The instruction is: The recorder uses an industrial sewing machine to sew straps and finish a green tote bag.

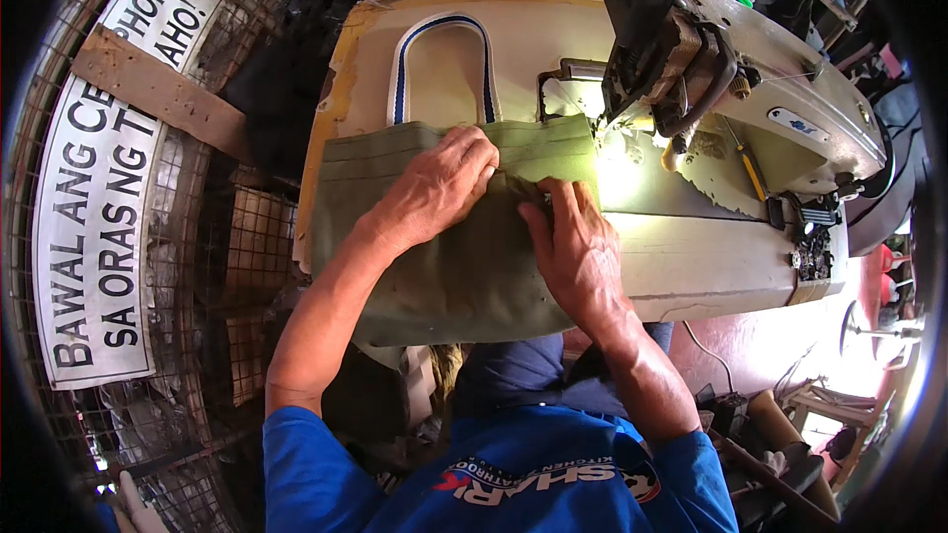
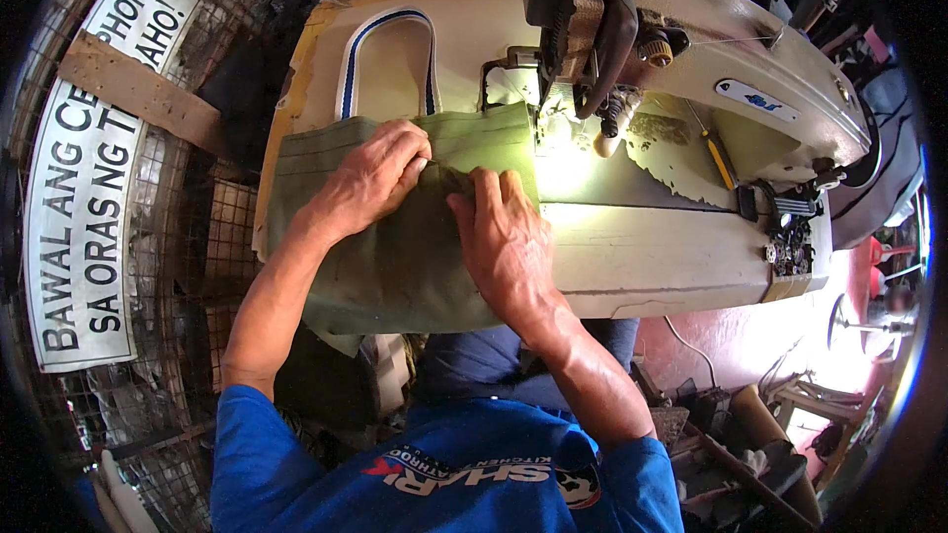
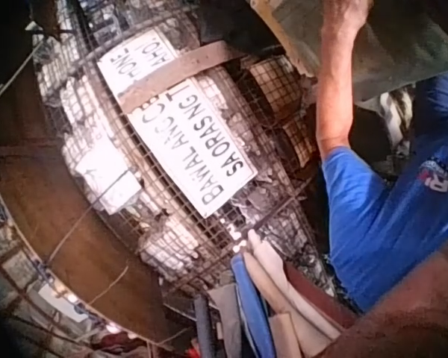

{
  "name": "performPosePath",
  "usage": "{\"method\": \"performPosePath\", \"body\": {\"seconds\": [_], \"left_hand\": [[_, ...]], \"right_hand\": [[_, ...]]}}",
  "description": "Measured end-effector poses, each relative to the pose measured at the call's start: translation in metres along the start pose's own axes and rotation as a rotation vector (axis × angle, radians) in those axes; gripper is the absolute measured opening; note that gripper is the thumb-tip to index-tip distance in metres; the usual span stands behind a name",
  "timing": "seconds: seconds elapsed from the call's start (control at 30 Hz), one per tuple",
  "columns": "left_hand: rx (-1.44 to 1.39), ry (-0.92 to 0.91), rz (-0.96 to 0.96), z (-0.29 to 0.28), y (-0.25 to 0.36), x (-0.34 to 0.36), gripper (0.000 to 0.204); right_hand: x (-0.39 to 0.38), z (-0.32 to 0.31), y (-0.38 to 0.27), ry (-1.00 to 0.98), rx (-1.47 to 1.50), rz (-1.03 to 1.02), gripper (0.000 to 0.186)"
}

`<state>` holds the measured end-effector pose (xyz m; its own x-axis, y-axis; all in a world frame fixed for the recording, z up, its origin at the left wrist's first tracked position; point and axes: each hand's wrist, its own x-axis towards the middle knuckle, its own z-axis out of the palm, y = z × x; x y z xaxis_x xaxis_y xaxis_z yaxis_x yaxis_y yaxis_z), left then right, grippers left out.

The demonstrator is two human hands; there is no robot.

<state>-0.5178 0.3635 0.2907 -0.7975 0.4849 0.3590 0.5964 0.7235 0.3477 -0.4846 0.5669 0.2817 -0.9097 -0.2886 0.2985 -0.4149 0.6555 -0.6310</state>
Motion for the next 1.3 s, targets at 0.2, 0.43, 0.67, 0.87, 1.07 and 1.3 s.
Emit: {"method": "performPosePath", "body": {"seconds": [0.2,0.43,0.67,0.87,1.07,1.3], "left_hand": [[0.095,-0.010,0.047,-0.001,0.006,0.001,0.022],[0.130,0.085,-0.047,0.016,0.006,-0.002,0.014],[0.143,0.762,-0.429,-0.038,-0.021,0.012,0.025],[0.234,0.109,-0.108,-0.020,0.019,-0.023,0.024],[0.330,0.148,-0.101,0.007,0.019,-0.031,0.021],[0.232,0.238,-0.099,0.014,0.015,-0.039,0.026]], "right_hand": [[0.017,0.020,0.004,0.029,-0.044,-0.042,0.024],[0.016,0.026,0.007,0.021,-0.043,-0.065,0.018],[-0.001,0.022,0.010,0.112,-0.028,-0.080,0.023],[-0.001,0.020,0.004,0.092,-0.046,-0.094,0.023],[0.006,0.024,-0.002,0.046,-0.033,-0.110,0.019],[0.014,0.035,-0.003,0.056,-0.056,-0.126,0.015]]}}
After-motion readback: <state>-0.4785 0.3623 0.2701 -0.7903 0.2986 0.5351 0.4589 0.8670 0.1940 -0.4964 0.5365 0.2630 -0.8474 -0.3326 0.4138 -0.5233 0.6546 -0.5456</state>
